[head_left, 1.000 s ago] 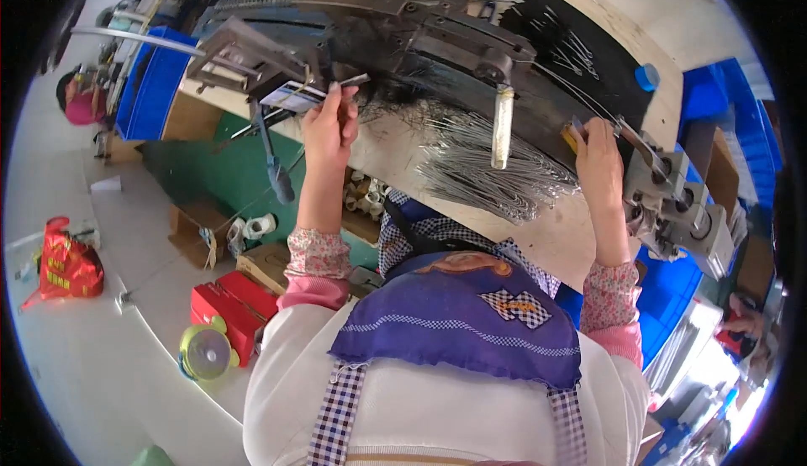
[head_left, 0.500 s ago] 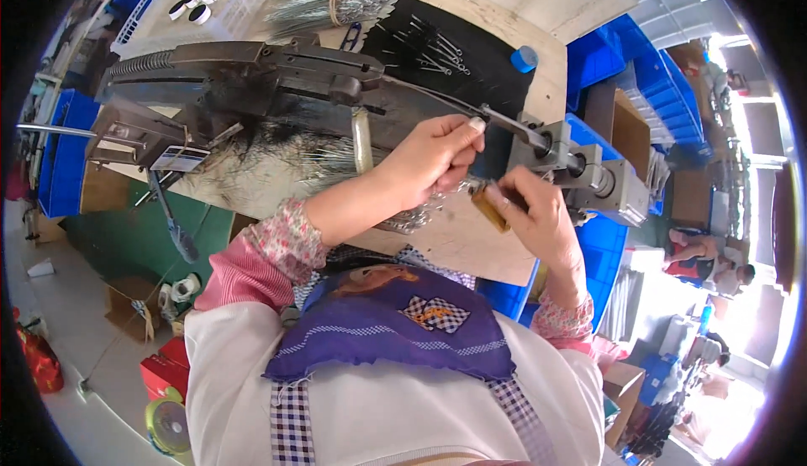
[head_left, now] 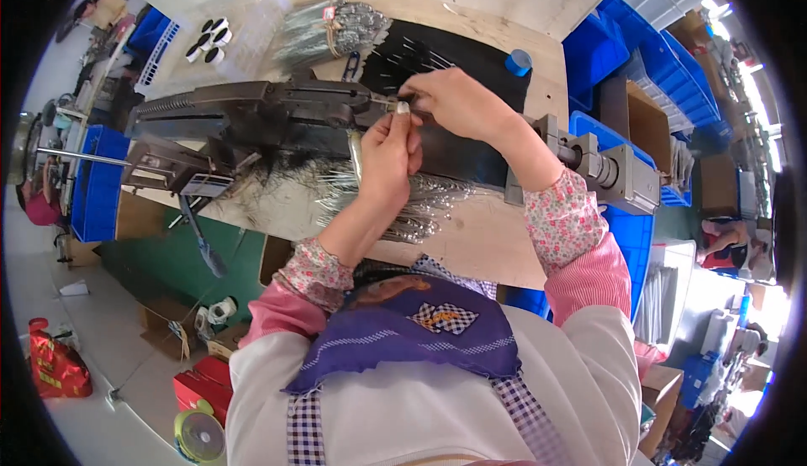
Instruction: Assembling industrial wire brushes by inserting wire bristles into metal sleeves and using a machine to crimp or secure them.
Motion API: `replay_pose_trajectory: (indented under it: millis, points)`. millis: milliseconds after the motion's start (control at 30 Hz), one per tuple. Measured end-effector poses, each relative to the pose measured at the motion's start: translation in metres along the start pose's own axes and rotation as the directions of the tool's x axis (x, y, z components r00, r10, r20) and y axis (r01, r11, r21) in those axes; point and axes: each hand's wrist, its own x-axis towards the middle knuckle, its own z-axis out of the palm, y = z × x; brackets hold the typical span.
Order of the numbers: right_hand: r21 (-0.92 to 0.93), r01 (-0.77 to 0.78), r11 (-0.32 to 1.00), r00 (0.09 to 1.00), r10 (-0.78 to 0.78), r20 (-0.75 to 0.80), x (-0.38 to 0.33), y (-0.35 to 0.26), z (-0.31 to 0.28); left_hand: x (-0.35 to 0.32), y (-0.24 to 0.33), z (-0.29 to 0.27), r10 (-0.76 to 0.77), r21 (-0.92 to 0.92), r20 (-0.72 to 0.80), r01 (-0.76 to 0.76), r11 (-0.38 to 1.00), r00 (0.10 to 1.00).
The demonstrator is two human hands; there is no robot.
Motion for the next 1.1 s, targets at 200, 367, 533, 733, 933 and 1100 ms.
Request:
replay_pose_trajectory:
  millis: [200,367,533,733,933,1100]
  points:
    - [0.424,-0.214,0.88,0.977,0.186,0.109,-0.009,-0.003,-0.021,0.0,-0.001,-0.003,0.014,-0.032,0.019,-0.013,0.999,1.0]
    - [0.558,-0.385,0.735,0.916,0.234,0.325,0.006,0.001,-0.032,0.004,-0.001,-0.011,-0.079,0.056,0.187,0.069,0.996,0.979]
    - [0.197,-0.256,0.946,0.923,0.179,0.341,0.009,-0.014,-0.042,-0.002,0.008,0.01,-0.081,-0.28,0.385,0.2,0.939,0.919]
    - [-0.34,-0.135,0.931,0.978,0.071,-0.196,-0.018,-0.024,-0.046,0.003,0.03,-0.005,-0.158,-0.656,0.339,0.354,0.667,0.927]
    - [-0.183,0.089,0.979,0.927,-0.149,-0.345,-0.013,-0.032,-0.007,-0.004,0.022,-0.009,-0.067,-0.605,0.349,0.279,0.746,0.935]
    - [-0.087,0.002,0.996,0.971,-0.023,-0.236,-0.008,-0.022,-0.014,-0.01,0.023,-0.01,-0.036,-0.567,0.252,0.178,0.804,0.967]
